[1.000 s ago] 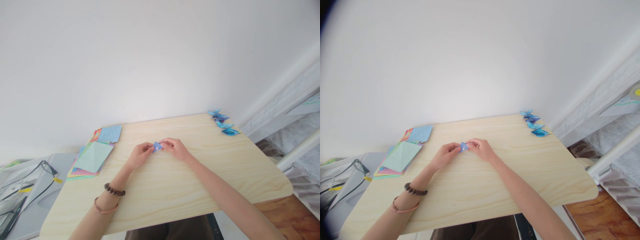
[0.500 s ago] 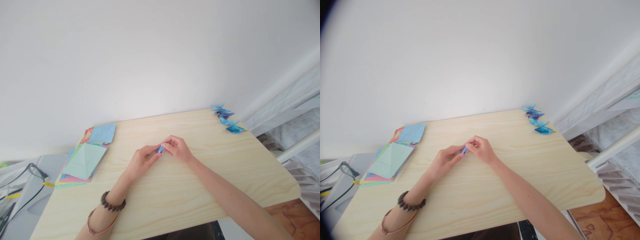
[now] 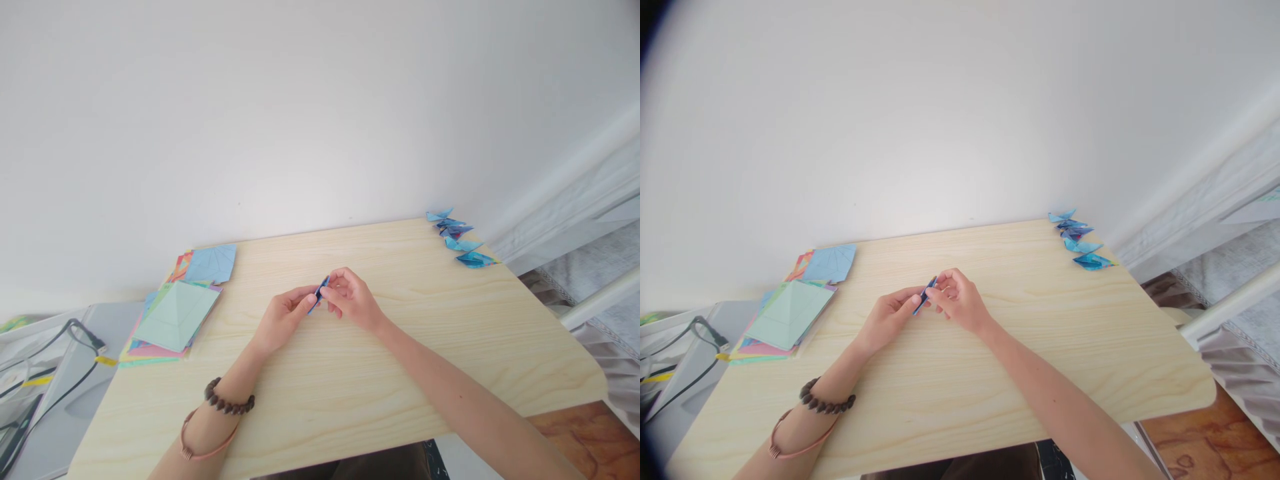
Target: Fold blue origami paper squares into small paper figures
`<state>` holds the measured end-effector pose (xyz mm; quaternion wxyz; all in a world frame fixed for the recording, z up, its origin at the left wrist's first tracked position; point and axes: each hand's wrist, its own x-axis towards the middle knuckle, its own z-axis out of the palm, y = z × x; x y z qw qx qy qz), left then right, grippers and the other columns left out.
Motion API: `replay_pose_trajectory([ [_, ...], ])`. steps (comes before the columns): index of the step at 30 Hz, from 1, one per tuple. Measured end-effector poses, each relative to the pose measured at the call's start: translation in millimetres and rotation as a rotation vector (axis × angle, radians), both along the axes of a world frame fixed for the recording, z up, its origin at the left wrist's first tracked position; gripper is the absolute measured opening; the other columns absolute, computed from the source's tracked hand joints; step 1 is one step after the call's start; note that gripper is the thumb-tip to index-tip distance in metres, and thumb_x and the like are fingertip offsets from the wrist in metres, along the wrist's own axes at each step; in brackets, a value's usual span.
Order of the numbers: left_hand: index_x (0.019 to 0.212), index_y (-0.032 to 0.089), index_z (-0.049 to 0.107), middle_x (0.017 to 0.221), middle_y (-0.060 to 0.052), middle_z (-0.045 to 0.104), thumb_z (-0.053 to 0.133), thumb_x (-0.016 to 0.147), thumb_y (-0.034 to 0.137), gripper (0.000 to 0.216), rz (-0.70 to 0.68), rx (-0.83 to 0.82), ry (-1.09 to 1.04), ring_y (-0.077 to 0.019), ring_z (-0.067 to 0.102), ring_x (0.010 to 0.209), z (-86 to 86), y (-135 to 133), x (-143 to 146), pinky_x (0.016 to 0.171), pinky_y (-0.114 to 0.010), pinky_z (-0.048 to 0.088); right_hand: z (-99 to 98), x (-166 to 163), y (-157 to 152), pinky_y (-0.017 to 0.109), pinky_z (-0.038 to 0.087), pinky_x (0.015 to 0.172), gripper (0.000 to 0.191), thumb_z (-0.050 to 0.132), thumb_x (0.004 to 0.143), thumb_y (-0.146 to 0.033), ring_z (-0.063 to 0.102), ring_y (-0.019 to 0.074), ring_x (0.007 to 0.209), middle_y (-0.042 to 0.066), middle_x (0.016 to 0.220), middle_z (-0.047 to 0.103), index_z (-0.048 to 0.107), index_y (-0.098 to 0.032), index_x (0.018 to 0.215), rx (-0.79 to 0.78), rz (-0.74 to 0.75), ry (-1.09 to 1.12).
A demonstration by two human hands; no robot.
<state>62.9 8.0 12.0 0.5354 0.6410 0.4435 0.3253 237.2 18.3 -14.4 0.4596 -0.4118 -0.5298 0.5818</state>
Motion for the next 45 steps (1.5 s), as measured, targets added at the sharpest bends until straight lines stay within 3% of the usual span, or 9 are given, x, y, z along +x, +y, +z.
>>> replay_pose_trajectory([
  [7, 0.12, 0.015, 0.054, 0.106, -0.006, 0.065, 0.044, 0.087, 0.032, 0.039, 0.031, 0.069, 0.119, -0.0182, 0.06, 0.094, -0.3, -3, 1, 0.081, -0.025, 0.045, -0.1, 0, -4, 0.018, 0.044, 0.041, 0.022, 0.059, 0.077, -0.034, 0.056, 0.0092, 0.055, -0.001, 0.075, 0.057, 0.05, -0.019, 0.092, 0.095, 0.016, -0.101],
  [13, 0.104, 0.018, 0.061, 0.084, -0.002, 0.068, 0.046, 0.082, 0.024, 0.027, 0.098, 0.28, 0.44, -0.0121, 0.058, 0.062, 1.1, -9, 6, 0.057, -0.02, 0.043, 1.8, 0, -8, 0.02, 0.047, 0.055, 0.012, 0.056, 0.078, -0.025, 0.054, 0.0093, 0.059, 0.0, 0.07, 0.058, 0.056, -0.017, 0.088, 0.384, -0.031, -0.287],
  [17, 0.098, 0.018, 0.06, 0.081, -0.001, 0.068, 0.047, 0.082, 0.029, 0.023, 0.186, 0.216, 0.402, -0.0088, 0.054, 0.049, -2.2, -8, 7, 0.048, -0.019, 0.04, 4.8, -1, -9, 0.021, 0.048, 0.061, 0.016, 0.051, 0.082, -0.024, 0.055, 0.0098, 0.063, 0.002, 0.076, 0.06, 0.06, -0.018, 0.094, 0.561, -0.088, -0.468],
  [20, 0.096, 0.017, 0.061, 0.082, -0.003, 0.069, 0.049, 0.081, 0.033, 0.024, 0.261, 0.126, 0.273, -0.0099, 0.056, 0.051, -5.5, -7, 6, 0.045, -0.018, 0.042, 6.1, -4, -11, 0.022, 0.047, 0.062, 0.017, 0.051, 0.082, -0.025, 0.056, 0.0098, 0.061, 0.003, 0.079, 0.063, 0.061, -0.019, 0.095, 0.61, -0.088, -0.637],
  [24, 0.102, 0.015, 0.059, 0.09, -0.007, 0.069, 0.055, 0.078, 0.033, 0.03, 0.29, -0.014, 0.073, -0.0145, 0.064, 0.066, -6.7, -5, 6, 0.055, -0.022, 0.051, 6.6, -7, -13, 0.022, 0.047, 0.064, 0.025, 0.054, 0.079, -0.022, 0.059, 0.0109, 0.061, 0.0, 0.076, 0.067, 0.059, -0.021, 0.103, 0.554, -0.069, -0.735],
  [29, 0.108, 0.013, 0.058, 0.098, -0.01, 0.068, 0.058, 0.076, 0.029, 0.036, 0.289, -0.076, 0.0, -0.0171, 0.066, 0.074, -6.6, -3, 8, 0.063, -0.025, 0.055, 3.0, -6, -12, 0.022, 0.049, 0.063, 0.027, 0.052, 0.08, -0.02, 0.062, 0.0112, 0.061, 0.0, 0.074, 0.069, 0.059, -0.023, 0.106, 0.416, -0.064, -0.657],
  [39, 0.105, 0.013, 0.061, 0.094, -0.008, 0.069, 0.057, 0.078, 0.037, 0.036, 0.228, -0.048, 0.023, -0.0182, 0.064, 0.079, -6.7, -4, 7, 0.066, -0.026, 0.054, 0.4, -5, -10, 0.02, 0.049, 0.056, 0.017, 0.053, 0.08, -0.025, 0.06, 0.0104, 0.056, 0.001, 0.069, 0.068, 0.062, -0.02, 0.093, 0.354, -0.111, -0.447],
  [45, 0.104, 0.015, 0.064, 0.08, -0.003, 0.068, 0.05, 0.082, 0.04, 0.036, 0.187, 0.064, 0.174, -0.0141, 0.061, 0.065, -5.9, -4, 5, 0.061, -0.022, 0.05, -1.9, -5, -10, 0.021, 0.049, 0.055, 0.016, 0.053, 0.08, -0.027, 0.059, 0.0107, 0.054, 0.0, 0.069, 0.067, 0.062, -0.021, 0.093, 0.337, -0.096, -0.456],
])
